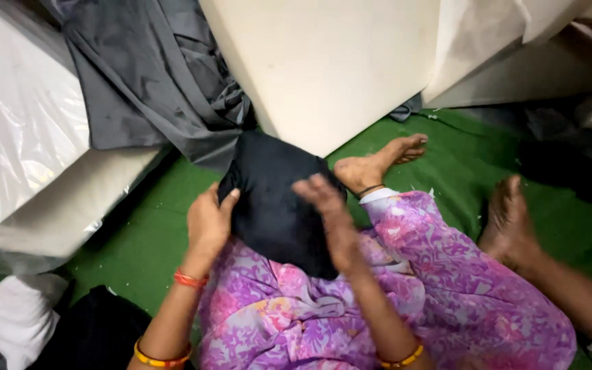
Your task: The recorder is stuffing a foam block into a black fabric cover and securing the strap.
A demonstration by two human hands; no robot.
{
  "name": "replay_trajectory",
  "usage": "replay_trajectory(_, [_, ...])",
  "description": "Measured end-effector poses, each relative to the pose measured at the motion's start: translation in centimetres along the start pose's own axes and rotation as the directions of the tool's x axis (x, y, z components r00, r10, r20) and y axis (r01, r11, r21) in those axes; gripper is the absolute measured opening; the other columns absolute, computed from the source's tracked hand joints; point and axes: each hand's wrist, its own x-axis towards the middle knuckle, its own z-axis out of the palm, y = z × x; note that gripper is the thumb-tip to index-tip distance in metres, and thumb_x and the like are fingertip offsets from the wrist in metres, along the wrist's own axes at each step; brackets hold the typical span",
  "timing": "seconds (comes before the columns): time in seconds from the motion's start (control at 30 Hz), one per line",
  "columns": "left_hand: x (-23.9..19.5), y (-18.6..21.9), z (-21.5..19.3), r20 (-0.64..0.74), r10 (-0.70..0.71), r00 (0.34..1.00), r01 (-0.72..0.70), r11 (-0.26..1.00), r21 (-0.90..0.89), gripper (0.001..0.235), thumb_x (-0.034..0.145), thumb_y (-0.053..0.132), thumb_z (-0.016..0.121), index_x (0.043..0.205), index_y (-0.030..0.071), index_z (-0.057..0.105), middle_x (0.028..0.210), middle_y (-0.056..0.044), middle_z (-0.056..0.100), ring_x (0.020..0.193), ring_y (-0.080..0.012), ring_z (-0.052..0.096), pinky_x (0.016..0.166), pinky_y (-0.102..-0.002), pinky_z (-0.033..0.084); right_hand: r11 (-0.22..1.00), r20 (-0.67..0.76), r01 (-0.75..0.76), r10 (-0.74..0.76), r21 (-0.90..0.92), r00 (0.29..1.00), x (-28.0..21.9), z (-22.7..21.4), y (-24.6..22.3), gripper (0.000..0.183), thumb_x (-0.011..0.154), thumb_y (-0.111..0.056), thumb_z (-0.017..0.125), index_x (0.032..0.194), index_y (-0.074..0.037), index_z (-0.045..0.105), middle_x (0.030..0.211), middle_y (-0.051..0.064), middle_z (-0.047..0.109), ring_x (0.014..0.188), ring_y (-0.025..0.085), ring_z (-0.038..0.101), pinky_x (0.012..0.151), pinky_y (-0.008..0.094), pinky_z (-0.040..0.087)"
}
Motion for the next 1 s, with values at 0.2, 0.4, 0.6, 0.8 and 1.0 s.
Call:
replay_trajectory(0.2, [-0.3, 1.4, -1.0, 0.399, -0.063, 0.915, 0.395, 0.346, -0.851, 0.044, 0.100, 0.030, 0.070, 0.120, -0.009, 0.070, 0.103, -0.034, 0.069, 0.073, -0.0349, 0.064, 0.071, -0.048, 0.043, 0.973, -0.255, -0.128, 0.175, 0.192, 0.951, -0.3, -2.7, -3.4, 0.051, 0.113, -0.035, 0.037, 0.147, 0.000, 0.050, 0.143, 0.017, 0.063, 0.142, 0.026, 0.051, 0.125, 0.038, 0.029])
replay_trajectory(0.4, [-2.7, 1.9, -1.9, 0.043, 0.050, 0.998, -0.036, 0.958, -0.286, 0.035, 0.092, 0.032, 0.069, 0.112, 0.004, 0.074, 0.093, -0.021, 0.076, 0.084, -0.0363, 0.073, 0.074, -0.048, 0.055, 0.836, -0.181, -0.290, 0.230, -0.466, 0.956, 1.2, 4.6, -5.6, 0.043, 0.099, -0.036, 0.056, 0.133, -0.011, 0.065, 0.129, 0.012, 0.068, 0.122, 0.029, 0.061, 0.105, 0.042, 0.045])
replay_trajectory(0.6, [-2.9, 2.8, -2.3, 0.055, -0.008, 0.998, 0.006, 1.000, 0.030, 0.031, 0.094, 0.036, 0.066, 0.109, 0.009, 0.072, 0.077, -0.020, 0.073, 0.070, -0.0397, 0.071, 0.063, -0.052, 0.053, 0.713, -0.162, -0.166, 0.075, -0.681, 0.984, 1.1, 8.4, -4.3, 0.049, 0.107, -0.040, 0.044, 0.142, -0.009, 0.057, 0.143, 0.017, 0.058, 0.135, 0.037, 0.051, 0.114, 0.052, 0.034])
replay_trajectory(0.8, [-2.8, 4.7, 0.0, 0.019, 0.160, 0.987, -0.160, 0.987, 0.000, 0.033, 0.095, 0.023, 0.066, 0.122, 0.006, 0.059, 0.070, -0.016, 0.070, 0.061, -0.0359, 0.070, 0.051, -0.047, 0.051, 0.660, -0.234, -0.149, -0.043, -0.737, 0.971, 1.0, 8.5, -1.4, 0.055, 0.109, -0.044, 0.033, 0.146, -0.009, 0.054, 0.150, 0.018, 0.053, 0.143, 0.037, 0.046, 0.120, 0.060, 0.026])
replay_trajectory(1.0, [-3.6, 4.1, -4.2, -0.073, 0.195, 0.978, -0.200, 0.977, -0.077, 0.029, 0.093, 0.018, 0.070, 0.118, 0.006, 0.061, 0.098, -0.019, 0.069, 0.085, -0.0386, 0.069, 0.069, -0.048, 0.052, 0.890, -0.313, -0.092, -0.058, -0.446, 0.948, 1.2, 7.1, 0.4, 0.055, 0.112, -0.043, 0.031, 0.143, -0.005, 0.056, 0.140, 0.016, 0.065, 0.137, 0.030, 0.057, 0.119, 0.051, 0.035])
